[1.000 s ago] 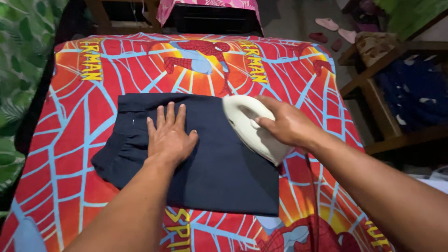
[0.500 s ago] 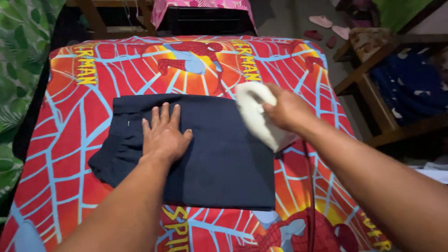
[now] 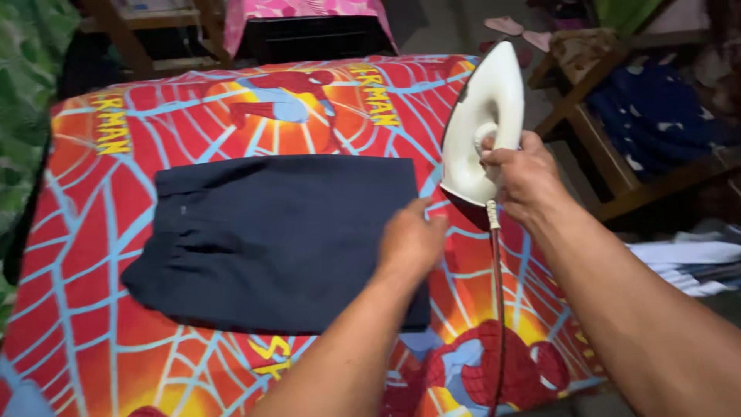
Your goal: The person irons a pair of dark blue shorts on a Spider-Man themed bedsheet. They use a white electric iron, moving it back and forth over the fabric while smoothing it with their other hand. The person adjusts the shorts and continues ironing different sections until the garment appears smooth.
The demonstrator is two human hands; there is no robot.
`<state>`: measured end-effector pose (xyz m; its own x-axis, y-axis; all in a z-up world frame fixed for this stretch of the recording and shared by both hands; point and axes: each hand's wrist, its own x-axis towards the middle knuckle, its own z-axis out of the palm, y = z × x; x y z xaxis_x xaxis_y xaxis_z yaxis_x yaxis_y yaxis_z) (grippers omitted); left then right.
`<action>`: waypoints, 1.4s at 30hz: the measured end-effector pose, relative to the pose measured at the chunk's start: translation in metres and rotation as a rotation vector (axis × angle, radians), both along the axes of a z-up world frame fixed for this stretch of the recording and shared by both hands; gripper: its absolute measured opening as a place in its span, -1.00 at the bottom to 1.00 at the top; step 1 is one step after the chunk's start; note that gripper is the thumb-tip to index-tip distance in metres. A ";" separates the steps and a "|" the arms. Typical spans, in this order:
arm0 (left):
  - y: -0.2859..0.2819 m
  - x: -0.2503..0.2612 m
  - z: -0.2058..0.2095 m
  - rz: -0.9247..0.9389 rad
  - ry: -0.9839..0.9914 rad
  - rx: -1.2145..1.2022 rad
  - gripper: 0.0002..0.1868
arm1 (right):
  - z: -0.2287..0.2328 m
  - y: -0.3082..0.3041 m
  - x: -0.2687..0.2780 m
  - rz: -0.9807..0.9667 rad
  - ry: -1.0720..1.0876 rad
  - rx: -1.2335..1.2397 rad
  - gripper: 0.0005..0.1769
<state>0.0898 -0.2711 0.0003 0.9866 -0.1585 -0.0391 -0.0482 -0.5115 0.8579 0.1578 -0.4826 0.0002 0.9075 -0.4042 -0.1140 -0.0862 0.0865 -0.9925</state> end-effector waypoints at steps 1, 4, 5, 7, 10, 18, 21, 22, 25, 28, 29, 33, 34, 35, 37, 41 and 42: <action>-0.020 0.002 0.003 -0.016 0.105 -0.065 -0.47 | -0.002 -0.002 -0.001 -0.007 -0.043 -0.025 -0.50; -0.060 0.002 0.008 -0.123 0.526 -0.345 -0.39 | -0.015 0.001 -0.010 -0.040 -0.140 -0.076 -0.45; -0.067 0.003 0.007 -0.104 0.566 -0.374 -0.40 | -0.020 0.003 -0.016 -0.060 -0.150 -0.083 -0.46; -0.079 0.004 0.004 -0.064 0.646 -0.437 -0.40 | -0.028 0.010 -0.027 -0.084 -0.131 -0.096 -0.44; -0.079 0.001 -0.009 -0.070 0.365 -0.473 -0.45 | -0.036 0.021 -0.046 -0.066 -0.090 -0.093 -0.35; -0.057 -0.025 -0.025 0.128 0.394 -0.149 -0.47 | -0.031 0.025 -0.072 -0.008 0.003 -0.609 -0.40; -0.049 -0.032 -0.022 0.204 0.358 -0.136 -0.49 | -0.022 0.026 -0.073 0.008 -0.088 -0.603 -0.46; -0.047 -0.032 -0.020 0.221 0.340 -0.131 -0.49 | -0.018 0.026 -0.075 0.024 0.051 -0.564 -0.56; -0.036 -0.036 -0.017 0.265 0.330 -0.173 -0.48 | -0.011 0.027 -0.085 0.065 0.314 -0.479 -0.76; -0.024 -0.034 -0.017 0.388 0.394 -0.206 -0.51 | -0.011 0.031 -0.107 0.150 0.345 -0.500 -0.76; -0.022 -0.035 -0.018 0.427 0.371 -0.249 -0.52 | -0.013 0.034 -0.114 0.221 0.404 -0.526 -0.68; -0.018 -0.038 -0.023 0.536 0.347 -0.397 -0.54 | -0.024 0.056 -0.106 0.472 0.436 -0.533 -0.60; -0.016 -0.037 -0.024 0.553 0.357 -0.425 -0.55 | -0.027 0.066 -0.089 0.470 0.260 -0.689 -0.60; -0.012 -0.037 -0.025 0.591 0.322 -0.403 -0.56 | -0.028 0.076 -0.068 0.464 0.080 -0.837 -0.60; -0.002 -0.039 -0.025 0.671 0.250 -0.356 -0.58 | -0.029 0.093 -0.024 0.464 -0.064 -1.002 -0.60; 0.048 -0.059 -0.029 0.861 0.262 -0.291 -0.59 | -0.029 0.109 0.038 0.494 -0.091 -1.179 -0.38; 0.062 -0.069 -0.029 0.922 0.240 -0.271 -0.58 | -0.028 0.110 0.046 0.513 -0.088 -1.203 -0.32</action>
